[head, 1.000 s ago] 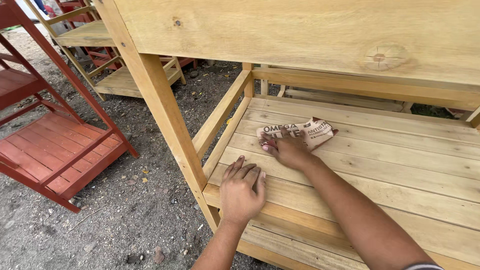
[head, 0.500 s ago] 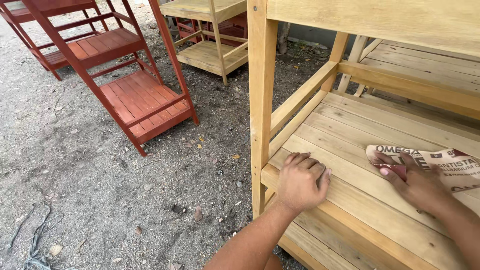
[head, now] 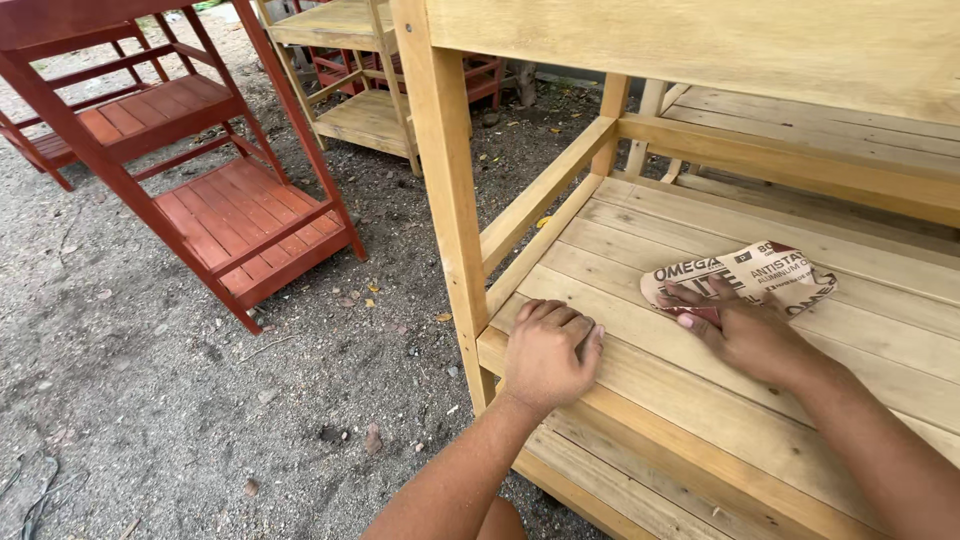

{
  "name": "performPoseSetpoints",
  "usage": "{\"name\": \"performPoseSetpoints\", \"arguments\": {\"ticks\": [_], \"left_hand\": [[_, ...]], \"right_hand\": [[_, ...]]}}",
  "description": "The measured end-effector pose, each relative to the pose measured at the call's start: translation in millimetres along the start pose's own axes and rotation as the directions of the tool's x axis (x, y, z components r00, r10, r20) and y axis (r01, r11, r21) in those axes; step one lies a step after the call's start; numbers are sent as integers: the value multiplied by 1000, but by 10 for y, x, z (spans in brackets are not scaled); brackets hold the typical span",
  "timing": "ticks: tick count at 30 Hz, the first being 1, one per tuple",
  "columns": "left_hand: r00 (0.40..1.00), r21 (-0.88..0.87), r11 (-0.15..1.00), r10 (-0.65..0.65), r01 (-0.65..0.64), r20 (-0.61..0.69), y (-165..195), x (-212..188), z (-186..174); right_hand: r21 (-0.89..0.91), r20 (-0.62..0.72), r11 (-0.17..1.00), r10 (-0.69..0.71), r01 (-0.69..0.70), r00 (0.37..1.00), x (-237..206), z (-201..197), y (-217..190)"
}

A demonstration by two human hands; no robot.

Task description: The person sands a small wooden table-like furniture frame with a sheet of sandpaper, first rubbing the top slats and rails, then working along the edges and sides, and finally sanding the lower shelf surface while steadying the piece with the other hand.

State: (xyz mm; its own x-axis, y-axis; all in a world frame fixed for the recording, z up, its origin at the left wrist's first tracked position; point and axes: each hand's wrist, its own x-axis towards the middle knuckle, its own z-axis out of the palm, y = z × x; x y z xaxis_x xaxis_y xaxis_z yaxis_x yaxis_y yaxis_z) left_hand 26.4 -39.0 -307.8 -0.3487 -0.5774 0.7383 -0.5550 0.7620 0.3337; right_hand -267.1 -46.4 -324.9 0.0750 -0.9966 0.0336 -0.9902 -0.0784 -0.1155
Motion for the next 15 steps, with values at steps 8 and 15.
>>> {"name": "performPoseSetpoints", "arguments": {"ticks": [8,15], "left_hand": [[999,16,999,30,-29,-43,51,4,4],[999,-8,1000,-9,10,48,50,68,-42]], "right_hand": [[26,-10,997,70,-70,998,713,-47,-576],[120,-22,991,-60,62,998,887,-123,-802]]}}
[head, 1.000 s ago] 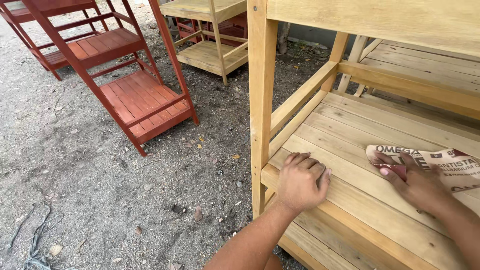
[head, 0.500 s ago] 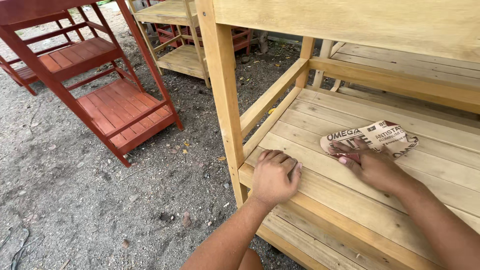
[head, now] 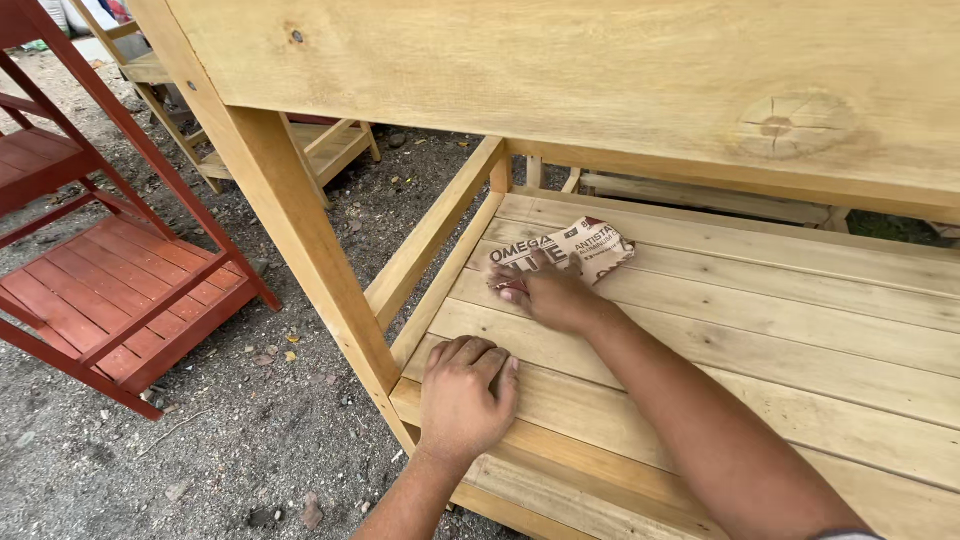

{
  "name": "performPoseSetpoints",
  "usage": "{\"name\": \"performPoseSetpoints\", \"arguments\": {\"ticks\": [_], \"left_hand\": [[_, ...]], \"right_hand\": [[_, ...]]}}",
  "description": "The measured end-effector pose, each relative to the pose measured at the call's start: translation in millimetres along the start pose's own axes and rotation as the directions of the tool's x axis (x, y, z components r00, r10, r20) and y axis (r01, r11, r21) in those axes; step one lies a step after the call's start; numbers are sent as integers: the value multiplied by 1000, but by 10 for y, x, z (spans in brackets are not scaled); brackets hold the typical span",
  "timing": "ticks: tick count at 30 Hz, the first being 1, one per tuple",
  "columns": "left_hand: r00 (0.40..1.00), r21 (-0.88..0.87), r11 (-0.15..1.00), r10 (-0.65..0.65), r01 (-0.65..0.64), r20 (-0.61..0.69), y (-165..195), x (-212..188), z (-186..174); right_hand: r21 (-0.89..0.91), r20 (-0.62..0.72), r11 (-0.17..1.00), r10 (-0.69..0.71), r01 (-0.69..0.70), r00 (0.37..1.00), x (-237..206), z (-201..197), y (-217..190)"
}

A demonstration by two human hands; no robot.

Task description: The person sands a small wooden table-like furniture frame with a sheet of sandpaper, first rubbing the top slats and rails, then working along the edges and sides, and finally sanding the lower shelf surface while steadying the piece with the other hand.

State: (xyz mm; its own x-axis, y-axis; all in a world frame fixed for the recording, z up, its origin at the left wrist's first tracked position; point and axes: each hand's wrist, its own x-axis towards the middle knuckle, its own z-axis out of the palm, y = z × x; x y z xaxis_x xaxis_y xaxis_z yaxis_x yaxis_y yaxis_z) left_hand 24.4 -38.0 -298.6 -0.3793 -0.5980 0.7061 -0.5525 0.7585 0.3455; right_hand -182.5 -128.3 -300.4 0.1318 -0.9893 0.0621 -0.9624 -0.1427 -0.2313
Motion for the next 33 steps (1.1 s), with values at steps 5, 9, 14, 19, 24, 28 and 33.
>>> {"name": "performPoseSetpoints", "arguments": {"ticks": [5,9,14,19,24,28,33], "left_hand": [[1000,22,1000,14,-14,-9,15,-28,53],[996,53,998,44,-41,-71,-3,-58,98],[994,51,997,64,-59,-89,-17,-42,77],[997,44,998,41,-38,-66,24,-34,55],[999,45,999,-19,21,-45,61,-50,80],[999,69,998,-12,15,-49,56,-45,86],[997,89,996,35,-28,-75,14,-27,81]], "right_hand": [[-73,125,992,115,-106,986,-1053,-171,657],[-62,73,992,115,-111,991,-740,-96,409],[-54,-11,995,86,-87,996,202,53,-174],[17,40,1000,18,-18,999,-474,-19,15],[-20,78,998,67,-66,995,-1109,-98,312],[-68,48,989,135,-132,990,-399,-63,111],[-84,-55,986,139,-144,989,381,29,-168]]}}
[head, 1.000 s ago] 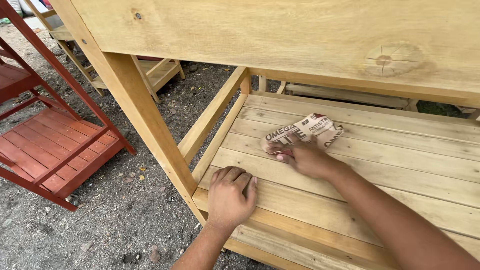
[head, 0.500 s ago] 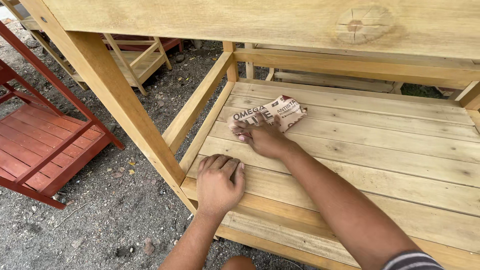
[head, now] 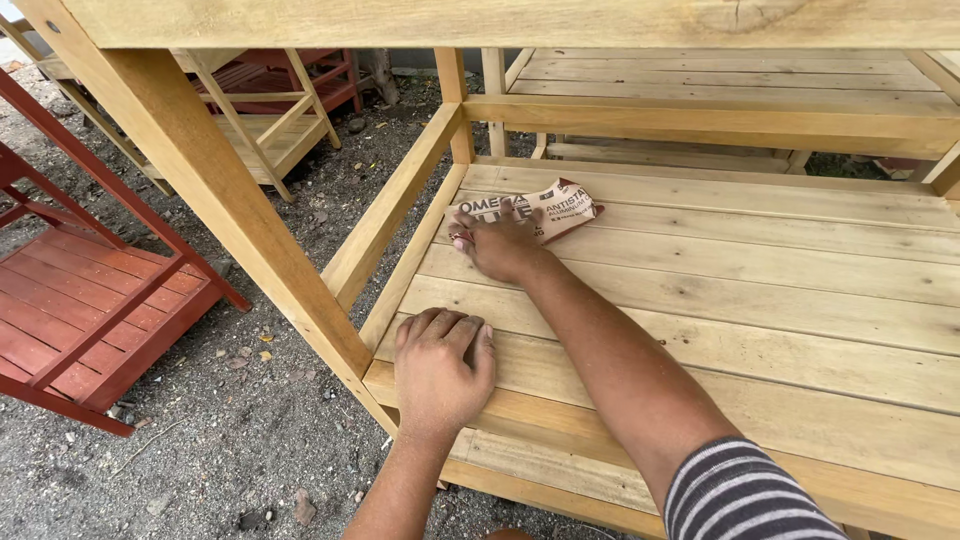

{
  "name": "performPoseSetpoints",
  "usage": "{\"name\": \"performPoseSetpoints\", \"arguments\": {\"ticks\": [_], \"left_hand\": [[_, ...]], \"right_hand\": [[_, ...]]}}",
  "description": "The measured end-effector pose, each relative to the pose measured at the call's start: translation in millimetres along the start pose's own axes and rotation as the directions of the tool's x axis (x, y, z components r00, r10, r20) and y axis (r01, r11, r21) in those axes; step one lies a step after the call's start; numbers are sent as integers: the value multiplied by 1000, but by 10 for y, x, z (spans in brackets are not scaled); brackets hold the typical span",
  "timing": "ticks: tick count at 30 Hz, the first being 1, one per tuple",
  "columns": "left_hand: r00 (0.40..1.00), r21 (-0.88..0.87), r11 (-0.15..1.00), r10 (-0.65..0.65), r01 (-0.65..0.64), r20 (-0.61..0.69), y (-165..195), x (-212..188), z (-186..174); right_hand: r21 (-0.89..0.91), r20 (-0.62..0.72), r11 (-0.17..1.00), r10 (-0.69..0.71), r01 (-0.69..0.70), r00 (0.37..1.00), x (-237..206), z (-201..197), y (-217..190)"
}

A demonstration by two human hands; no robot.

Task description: The person sands a small wooden table-like furniture frame with a sheet of sandpaper, first rubbing the top slats and rails, then working along the edges and sides, and finally sanding the lower shelf surface while steadying the piece with the other hand.

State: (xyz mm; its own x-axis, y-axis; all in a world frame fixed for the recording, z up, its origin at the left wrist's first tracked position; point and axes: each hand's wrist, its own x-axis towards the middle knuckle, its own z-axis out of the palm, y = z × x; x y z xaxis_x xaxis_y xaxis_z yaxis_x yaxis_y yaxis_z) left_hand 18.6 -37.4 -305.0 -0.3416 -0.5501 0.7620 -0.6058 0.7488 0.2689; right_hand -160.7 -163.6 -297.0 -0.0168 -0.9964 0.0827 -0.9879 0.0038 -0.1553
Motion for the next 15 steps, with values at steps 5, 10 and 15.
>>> {"name": "performPoseSetpoints", "arguments": {"ticks": [5,10,15], "left_hand": [[996,21,1000,-18,16,88,-61,-6,21],[999,67,998,9,-12,35,-71,-31,40],[999,94,995,38,-39,22,-22,-14,42]], "right_hand": [[66,43,998,0,-3,999,-536,46,562],[54,5,985,166,-166,986,-1959,-235,1871],[-42,-62,900,430,-433,901,-3306,-467,2881]]}}
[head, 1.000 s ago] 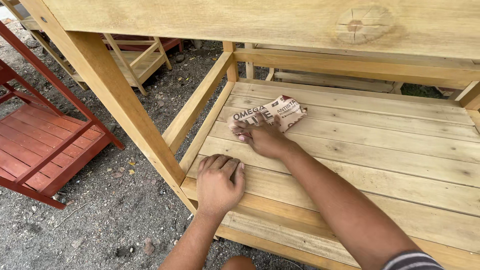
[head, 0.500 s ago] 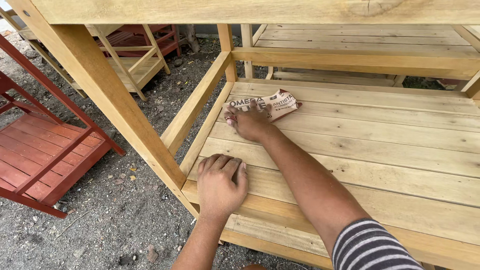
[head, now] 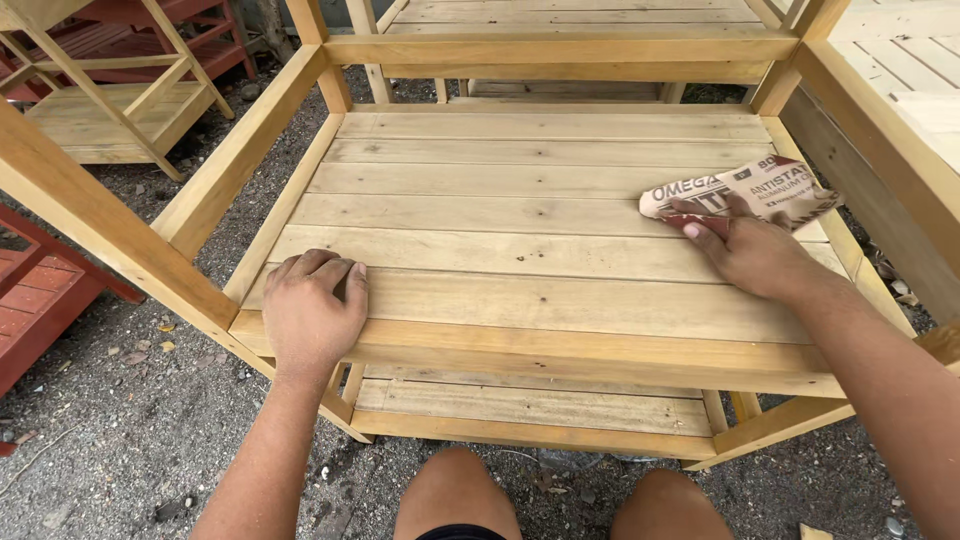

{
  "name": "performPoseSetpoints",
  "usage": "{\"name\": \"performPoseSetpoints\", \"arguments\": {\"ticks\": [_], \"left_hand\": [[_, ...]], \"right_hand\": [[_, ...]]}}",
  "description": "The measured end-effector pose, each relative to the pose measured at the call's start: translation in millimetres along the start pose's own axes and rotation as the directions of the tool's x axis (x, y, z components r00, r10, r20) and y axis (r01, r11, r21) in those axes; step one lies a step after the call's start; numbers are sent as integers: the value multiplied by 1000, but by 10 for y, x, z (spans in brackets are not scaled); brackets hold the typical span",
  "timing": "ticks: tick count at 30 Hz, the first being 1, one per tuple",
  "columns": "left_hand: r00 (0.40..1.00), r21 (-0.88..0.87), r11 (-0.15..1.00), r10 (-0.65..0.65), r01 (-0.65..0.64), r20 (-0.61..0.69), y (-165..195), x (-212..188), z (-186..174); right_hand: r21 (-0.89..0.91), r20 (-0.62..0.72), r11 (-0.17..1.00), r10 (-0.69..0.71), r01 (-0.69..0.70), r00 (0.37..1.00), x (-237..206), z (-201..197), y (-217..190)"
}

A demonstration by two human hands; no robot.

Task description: The person sands a small wooden table-like furniture frame with a sheet of sandpaper, first rubbing the top slats and rails, then working along the edges and sides, and finally sanding the lower shelf surface while steadying the piece with the other hand.

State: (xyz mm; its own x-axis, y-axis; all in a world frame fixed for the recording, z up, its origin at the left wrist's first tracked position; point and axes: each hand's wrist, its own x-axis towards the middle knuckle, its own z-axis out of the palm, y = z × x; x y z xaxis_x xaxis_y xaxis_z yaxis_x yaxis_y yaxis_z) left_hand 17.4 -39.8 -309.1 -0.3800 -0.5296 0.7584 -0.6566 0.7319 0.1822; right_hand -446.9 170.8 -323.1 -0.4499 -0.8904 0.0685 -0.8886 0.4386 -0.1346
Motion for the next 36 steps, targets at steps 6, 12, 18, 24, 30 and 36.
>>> {"name": "performPoseSetpoints", "arguments": {"ticks": [6,12,18,24,30,36], "left_hand": [[1000,-47,999,-1,2,20,61,1,-13],[1000,-79,997,-20,19,-1,42,-2,-26],[1000,-82,997,-4,4,-3,3,1,-56],[998,-117,992,-43,38,-38,54,-21,-55],[997,-105,992,-78,74,-26,120,1,-75],[1000,-88,996,-29,28,-11,72,8,-102]], "right_hand": [[-52,-5,998,-34,33,999,50,-17,-302],[64,112,954,-297,292,948,1021,251,-2605],[94,89,900,-434,427,896,1138,330,-3183],[-42,113,933,-350,356,930,550,97,-1416],[-19,111,910,-410,414,905,889,220,-2169],[79,163,883,-470,464,867,1292,320,-4072]]}}
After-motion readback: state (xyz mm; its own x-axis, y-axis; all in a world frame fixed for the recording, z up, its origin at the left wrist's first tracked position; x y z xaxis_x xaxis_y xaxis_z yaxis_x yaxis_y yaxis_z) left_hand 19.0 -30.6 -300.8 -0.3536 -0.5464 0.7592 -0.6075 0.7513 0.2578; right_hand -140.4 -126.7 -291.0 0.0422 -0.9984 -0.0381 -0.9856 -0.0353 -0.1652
